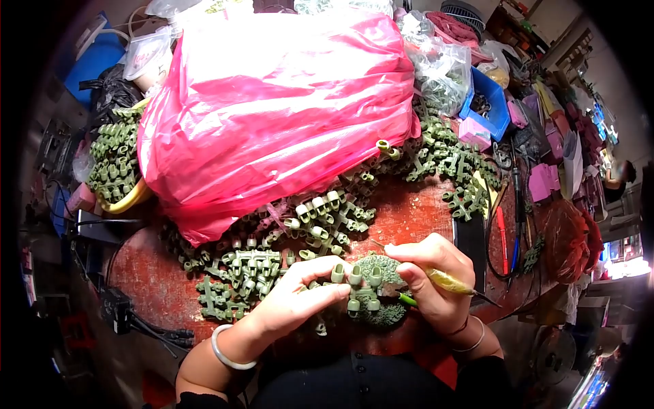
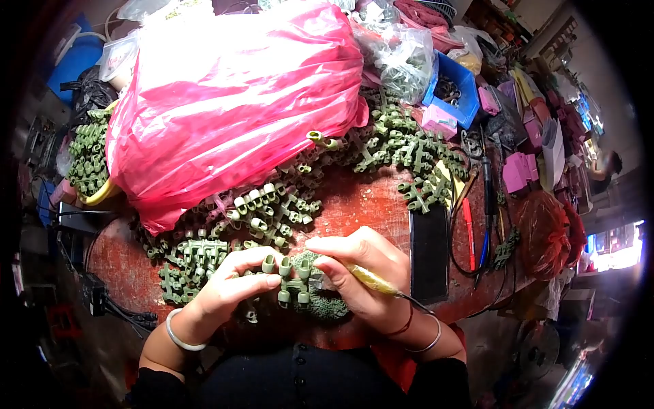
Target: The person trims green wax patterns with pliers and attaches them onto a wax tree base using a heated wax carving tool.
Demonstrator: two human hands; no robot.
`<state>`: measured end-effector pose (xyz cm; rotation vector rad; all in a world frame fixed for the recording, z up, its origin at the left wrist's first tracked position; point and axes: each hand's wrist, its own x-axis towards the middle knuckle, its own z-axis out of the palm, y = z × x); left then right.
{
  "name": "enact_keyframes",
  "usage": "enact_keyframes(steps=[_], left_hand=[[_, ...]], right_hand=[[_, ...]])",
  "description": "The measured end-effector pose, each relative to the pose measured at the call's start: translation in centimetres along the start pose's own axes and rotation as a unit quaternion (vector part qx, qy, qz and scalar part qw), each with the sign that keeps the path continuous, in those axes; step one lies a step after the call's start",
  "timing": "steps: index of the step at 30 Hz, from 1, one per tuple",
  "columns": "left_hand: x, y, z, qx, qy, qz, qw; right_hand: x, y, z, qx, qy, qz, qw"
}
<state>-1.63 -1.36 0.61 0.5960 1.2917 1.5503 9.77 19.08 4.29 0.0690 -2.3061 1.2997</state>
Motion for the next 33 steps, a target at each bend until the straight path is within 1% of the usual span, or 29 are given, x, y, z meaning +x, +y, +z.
enact_keyframes(steps=[1, 2, 4, 6, 8, 9, 12, 13, 15, 18, 25, 27, 31, 33], left_hand=[[0.0, -0.1, 0.2, -0.012, 0.012, 0.006, 1.000], [0.0, 0.0, 0.2, -0.012, 0.012, 0.006, 1.000], [0.0, 0.5, 0.2, -0.083, 0.017, -0.038, 0.996], [-0.1, 1.1, 0.3, -0.074, 0.031, -0.051, 0.995], [0.0, 1.3, 0.2, -0.054, 0.041, -0.077, 0.995], [-0.1, 1.2, 0.2, -0.074, 0.044, -0.084, 0.993], [-0.1, 1.2, 0.3, -0.108, 0.060, -0.106, 0.987], [-0.1, 1.2, 0.2, -0.108, 0.060, -0.106, 0.987], [0.0, 0.8, -0.2, -0.140, 0.028, -0.079, 0.987], [0.0, 0.6, -0.2, -0.141, 0.032, -0.070, 0.987], [0.1, 0.4, -0.2, -0.160, 0.037, -0.065, 0.984], [0.2, 0.2, -0.4, -0.191, 0.015, -0.070, 0.979], [0.1, 0.0, -0.5, -0.196, 0.013, -0.073, 0.978], [0.1, 0.3, -0.2, -0.222, 0.034, -0.079, 0.971]], right_hand=[[0.0, -0.1, 0.1, 0.000, 0.000, 0.000, 1.000], [0.1, -0.3, 0.2, -0.007, -0.022, 0.005, 1.000], [0.1, -0.4, 0.6, -0.012, -0.065, 0.015, 0.998], [-0.2, 0.4, 1.3, -0.008, -0.058, -0.020, 0.998], [-0.1, 0.2, 1.1, -0.027, -0.062, -0.019, 0.998], [-0.1, 0.1, 1.0, -0.046, -0.065, -0.019, 0.997], [-0.2, 0.3, 1.1, -0.026, -0.082, -0.021, 0.996], [-0.2, 0.3, 1.1, -0.026, -0.081, -0.021, 0.996], [-0.2, 0.2, 1.0, -0.017, -0.101, -0.020, 0.995], [-0.1, 0.1, 1.1, -0.028, -0.103, -0.026, 0.994], [-0.1, 0.1, 1.1, -0.042, -0.096, -0.028, 0.994], [-0.1, 0.3, 1.1, -0.042, -0.092, -0.037, 0.994], [0.1, 0.2, 1.1, -0.027, -0.093, -0.029, 0.995], [0.2, 0.0, 0.8, -0.041, -0.087, -0.014, 0.995]])
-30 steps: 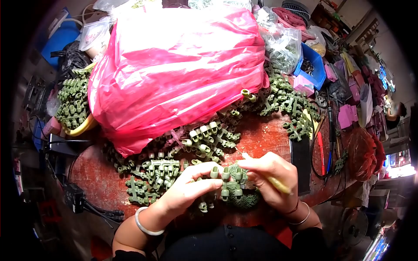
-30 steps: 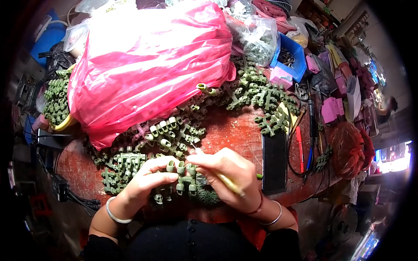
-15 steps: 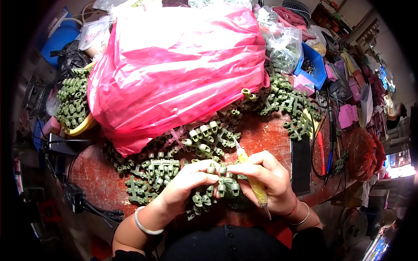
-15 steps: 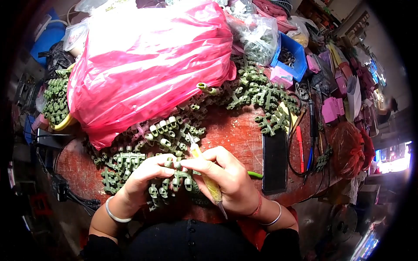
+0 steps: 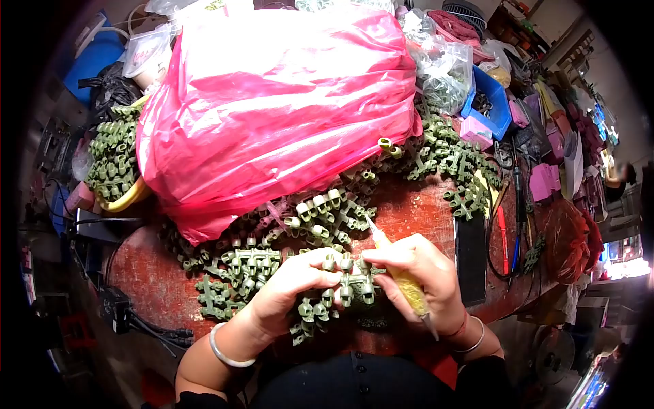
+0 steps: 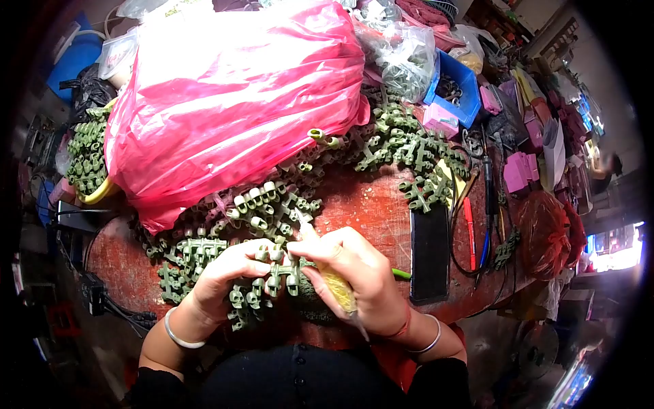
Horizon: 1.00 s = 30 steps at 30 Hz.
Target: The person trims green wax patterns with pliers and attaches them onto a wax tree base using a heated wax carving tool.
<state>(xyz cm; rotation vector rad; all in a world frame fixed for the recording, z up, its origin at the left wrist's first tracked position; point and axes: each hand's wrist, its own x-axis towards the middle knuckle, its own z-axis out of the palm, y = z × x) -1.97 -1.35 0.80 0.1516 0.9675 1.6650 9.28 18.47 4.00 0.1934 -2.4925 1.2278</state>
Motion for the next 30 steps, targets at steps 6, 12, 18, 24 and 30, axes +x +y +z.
enact_keyframes(steps=[6, 12, 18, 24, 30], left_hand=[[0.1, 0.0, 0.0, -0.012, 0.016, 0.009, 1.000], [0.0, 0.1, 0.2, -0.016, 0.016, 0.013, 1.000], [0.1, 0.1, 0.2, -0.017, 0.025, 0.017, 0.999], [0.1, 0.2, 0.2, -0.013, 0.026, 0.018, 0.999], [0.2, 0.1, 0.2, 0.013, 0.018, 0.019, 1.000]], right_hand=[[-0.9, -0.1, -0.7, 0.118, 0.014, 0.080, 0.990], [-0.9, -0.2, -1.3, 0.186, 0.022, 0.125, 0.974], [-0.9, 0.6, -1.1, 0.088, 0.021, 0.020, 0.996], [-0.4, -0.2, -0.7, 0.071, 0.042, 0.021, 0.996], [-0.5, -0.6, -0.5, 0.046, 0.020, 0.023, 0.998]])
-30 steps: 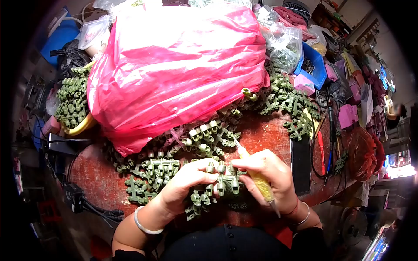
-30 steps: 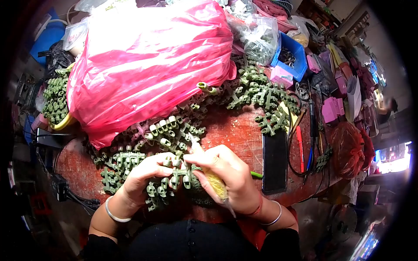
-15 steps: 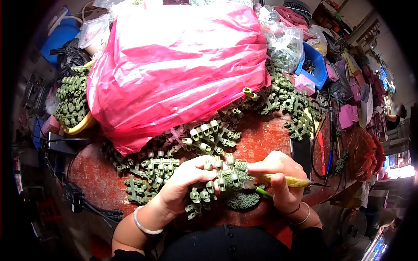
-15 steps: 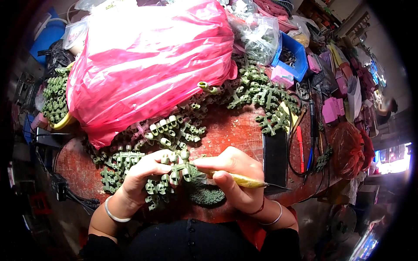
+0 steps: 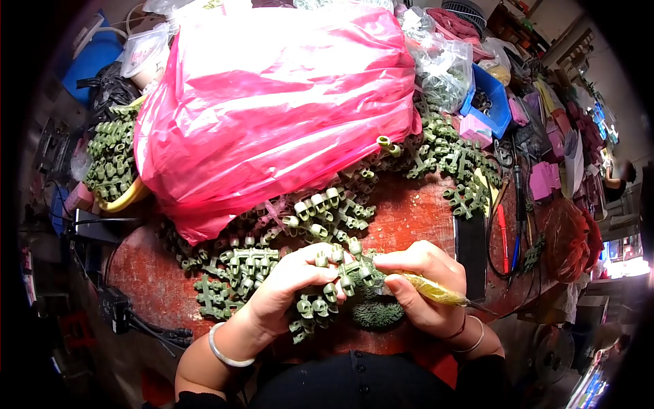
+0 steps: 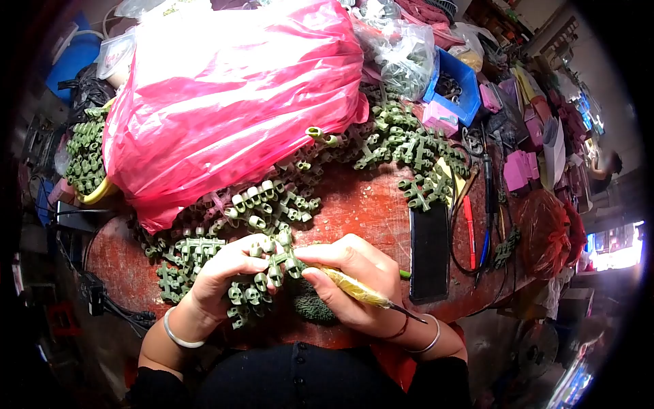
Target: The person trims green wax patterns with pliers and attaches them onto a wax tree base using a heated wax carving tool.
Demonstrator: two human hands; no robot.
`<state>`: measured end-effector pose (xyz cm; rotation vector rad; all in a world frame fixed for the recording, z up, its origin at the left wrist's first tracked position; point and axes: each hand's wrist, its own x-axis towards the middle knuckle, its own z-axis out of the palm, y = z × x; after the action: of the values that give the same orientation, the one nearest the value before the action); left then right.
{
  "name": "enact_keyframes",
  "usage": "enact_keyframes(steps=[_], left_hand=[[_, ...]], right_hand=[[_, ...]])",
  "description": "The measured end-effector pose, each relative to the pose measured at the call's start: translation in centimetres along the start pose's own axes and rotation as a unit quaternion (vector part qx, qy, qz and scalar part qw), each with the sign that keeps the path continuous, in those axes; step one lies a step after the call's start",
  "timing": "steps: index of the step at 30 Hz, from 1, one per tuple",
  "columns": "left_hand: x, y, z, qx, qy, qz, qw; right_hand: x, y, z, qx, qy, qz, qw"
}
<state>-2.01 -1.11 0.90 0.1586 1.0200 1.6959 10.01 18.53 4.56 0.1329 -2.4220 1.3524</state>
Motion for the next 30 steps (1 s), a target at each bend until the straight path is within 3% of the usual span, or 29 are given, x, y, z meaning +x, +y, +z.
enact_keyframes(steps=[14, 30], left_hand=[[0.0, -0.3, -0.2, -0.039, 0.009, 0.001, 0.999], [-0.3, 0.1, 0.5, 0.025, 0.037, 0.005, 0.999]], right_hand=[[-0.2, 0.6, 1.0, -0.078, 0.011, -0.091, 0.993], [0.0, 0.0, 0.5, -0.040, 0.003, -0.042, 0.998]])
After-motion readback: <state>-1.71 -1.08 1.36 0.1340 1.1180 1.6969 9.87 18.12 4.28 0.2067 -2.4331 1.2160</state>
